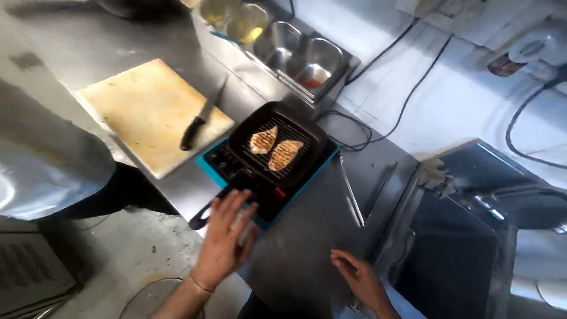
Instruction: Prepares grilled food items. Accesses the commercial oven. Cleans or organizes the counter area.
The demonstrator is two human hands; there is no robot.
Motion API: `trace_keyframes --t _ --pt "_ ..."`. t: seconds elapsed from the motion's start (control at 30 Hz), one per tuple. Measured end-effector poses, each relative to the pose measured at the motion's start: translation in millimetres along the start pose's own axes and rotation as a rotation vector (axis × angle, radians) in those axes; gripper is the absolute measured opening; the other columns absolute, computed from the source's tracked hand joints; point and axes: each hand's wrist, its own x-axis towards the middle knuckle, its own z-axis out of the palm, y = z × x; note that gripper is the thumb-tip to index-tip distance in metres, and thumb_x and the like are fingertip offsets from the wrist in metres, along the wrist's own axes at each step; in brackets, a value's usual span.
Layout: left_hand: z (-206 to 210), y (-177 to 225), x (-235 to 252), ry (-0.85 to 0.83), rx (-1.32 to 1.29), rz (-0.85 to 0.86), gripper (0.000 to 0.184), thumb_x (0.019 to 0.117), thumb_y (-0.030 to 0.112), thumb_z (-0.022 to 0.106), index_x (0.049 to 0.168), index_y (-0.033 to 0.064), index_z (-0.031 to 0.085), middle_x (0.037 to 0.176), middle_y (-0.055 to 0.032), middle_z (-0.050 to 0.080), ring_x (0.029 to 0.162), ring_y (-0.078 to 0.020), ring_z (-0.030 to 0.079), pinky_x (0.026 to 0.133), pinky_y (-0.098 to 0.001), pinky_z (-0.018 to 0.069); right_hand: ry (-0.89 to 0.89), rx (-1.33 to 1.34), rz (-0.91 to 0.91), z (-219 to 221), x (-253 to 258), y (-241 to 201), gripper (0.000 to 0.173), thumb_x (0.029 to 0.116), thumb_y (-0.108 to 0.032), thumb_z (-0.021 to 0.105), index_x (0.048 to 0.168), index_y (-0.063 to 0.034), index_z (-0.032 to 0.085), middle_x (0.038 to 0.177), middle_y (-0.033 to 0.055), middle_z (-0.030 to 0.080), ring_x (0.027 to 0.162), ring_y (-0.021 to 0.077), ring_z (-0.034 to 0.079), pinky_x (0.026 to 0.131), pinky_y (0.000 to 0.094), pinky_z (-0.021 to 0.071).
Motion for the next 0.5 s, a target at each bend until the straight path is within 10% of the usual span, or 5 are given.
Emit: trace_keyframes --t 0.13,0.23,0.37,0.5 --pt "-30.4 -31.6 22.3 -0.281 0.154 -0.323 0.067 0.0944 0.035 0.072 0.15 0.0065 0.049 0.132 -0.0264 0.062 0.113 -0.0492 0.064 0.092 -0.0709 0.0493 0.108 0.04 0.032 -15.5 -16.2 13.3 0.025 0.1026 -0.014 0.059 0.12 -0.0009 0.071 0.107 0.0084 0.075 0.096 0.0115 0.073 0.089 0.0277 0.0612" --pt "-25.1 -42.1 24.6 -0.416 0.144 -0.439 0.054 0.0937 0.021 0.075 0.142 0.0063 0.056 0.1 -0.0312 0.069 0.085 -0.0548 0.067 0.073 -0.0759 0.0487 0.19 0.033 0.081 -29.9 -28.5 27.4 0.024 0.1027 -0.015 0.059 0.117 -0.0016 0.073 0.104 0.0079 0.077 0.093 0.0119 0.074 0.088 0.0289 0.0618" --pt "-22.2 -3.1 20.8 -0.513 0.038 -0.519 0.053 0.0964 0.015 0.064 0.145 -0.0015 0.05 0.108 -0.0357 0.066 0.093 -0.0527 0.066 0.082 -0.0717 0.0486 0.499 -0.079 0.12 -63.3 -38.4 66.0 0.019 0.0974 -0.008 0.064 0.112 -0.003 0.075 0.095 0.0076 0.077 0.082 0.0163 0.075 0.078 0.0363 0.0645" --pt "-12.9 54.0 5.6 -0.532 -0.001 -0.686 0.06 0.097 0.018 0.063 0.149 -0.0058 0.044 0.123 -0.0343 0.063 0.105 -0.0431 0.066 0.094 -0.0565 0.0517 0.544 -0.113 0.569 -126.5 -39.1 145.1 0.022 0.1008 -0.013 0.064 0.119 -0.0055 0.073 0.106 0.0152 0.075 0.095 0.0295 0.073 0.089 0.0518 0.0581"
